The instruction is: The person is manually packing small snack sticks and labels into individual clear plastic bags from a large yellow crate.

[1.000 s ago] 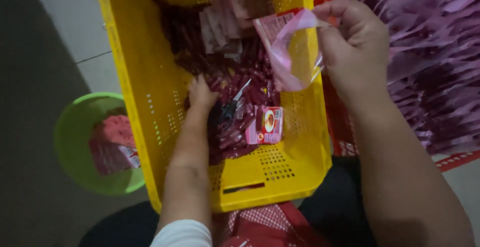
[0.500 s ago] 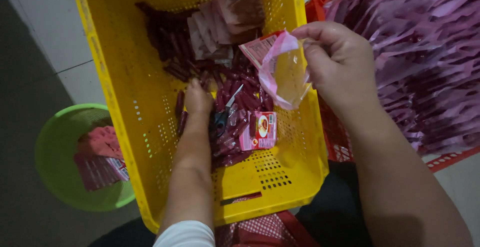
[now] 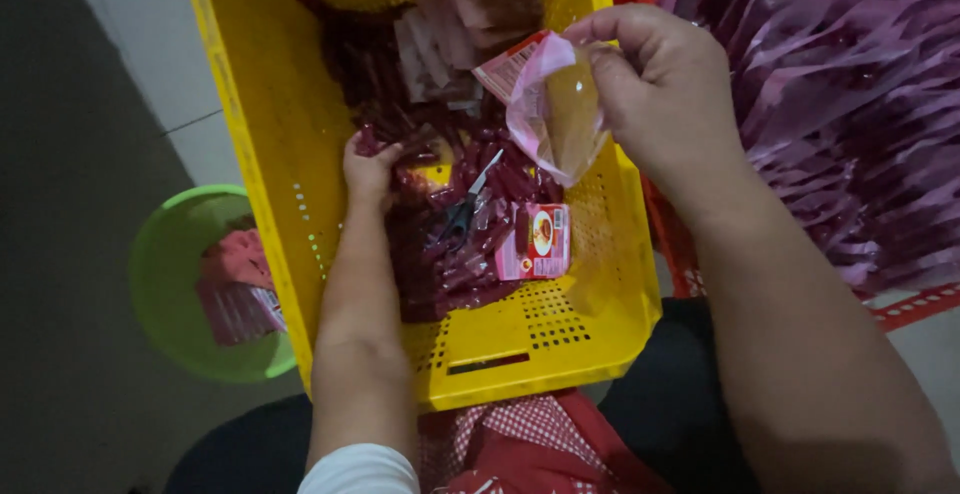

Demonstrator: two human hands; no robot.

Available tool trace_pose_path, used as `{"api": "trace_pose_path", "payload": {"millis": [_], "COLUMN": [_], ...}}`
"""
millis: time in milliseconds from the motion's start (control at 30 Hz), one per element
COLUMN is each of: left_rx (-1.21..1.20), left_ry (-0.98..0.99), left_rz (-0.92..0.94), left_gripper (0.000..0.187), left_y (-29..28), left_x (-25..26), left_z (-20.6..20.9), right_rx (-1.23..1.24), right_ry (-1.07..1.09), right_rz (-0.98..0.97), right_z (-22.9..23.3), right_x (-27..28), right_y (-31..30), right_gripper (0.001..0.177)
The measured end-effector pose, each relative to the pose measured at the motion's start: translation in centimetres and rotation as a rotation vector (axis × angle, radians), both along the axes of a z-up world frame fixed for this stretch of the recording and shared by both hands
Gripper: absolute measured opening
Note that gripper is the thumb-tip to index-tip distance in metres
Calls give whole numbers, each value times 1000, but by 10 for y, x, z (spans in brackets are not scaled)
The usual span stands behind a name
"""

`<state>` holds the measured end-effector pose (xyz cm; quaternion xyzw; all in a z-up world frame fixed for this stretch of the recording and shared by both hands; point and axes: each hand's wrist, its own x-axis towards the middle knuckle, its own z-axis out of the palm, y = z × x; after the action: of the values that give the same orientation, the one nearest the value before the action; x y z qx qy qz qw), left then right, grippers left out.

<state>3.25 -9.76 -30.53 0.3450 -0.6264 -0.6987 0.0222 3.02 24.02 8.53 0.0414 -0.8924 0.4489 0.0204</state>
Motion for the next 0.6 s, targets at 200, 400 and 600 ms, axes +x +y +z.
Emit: {"api": "trace_pose_path", "payload": {"millis": [200, 400, 600], "left_rx": [-436, -901, -1184], "left_ry": [-54, 30, -38], "left_rz": [-333, -766, -907], "left_gripper": [67, 50, 48], "left_y": [3, 21, 34], "left_x": [-12, -10, 4], "left_z": [1, -14, -52], "right_rx": [-20, -36, 1], "right_ry": [-23, -109, -123], "right_rz": [1, -32, -65], "right_z": [8, 7, -1], "right_x": [2, -2, -5], "right_y": [2, -3, -3], "right_gripper": [24, 22, 25]}}
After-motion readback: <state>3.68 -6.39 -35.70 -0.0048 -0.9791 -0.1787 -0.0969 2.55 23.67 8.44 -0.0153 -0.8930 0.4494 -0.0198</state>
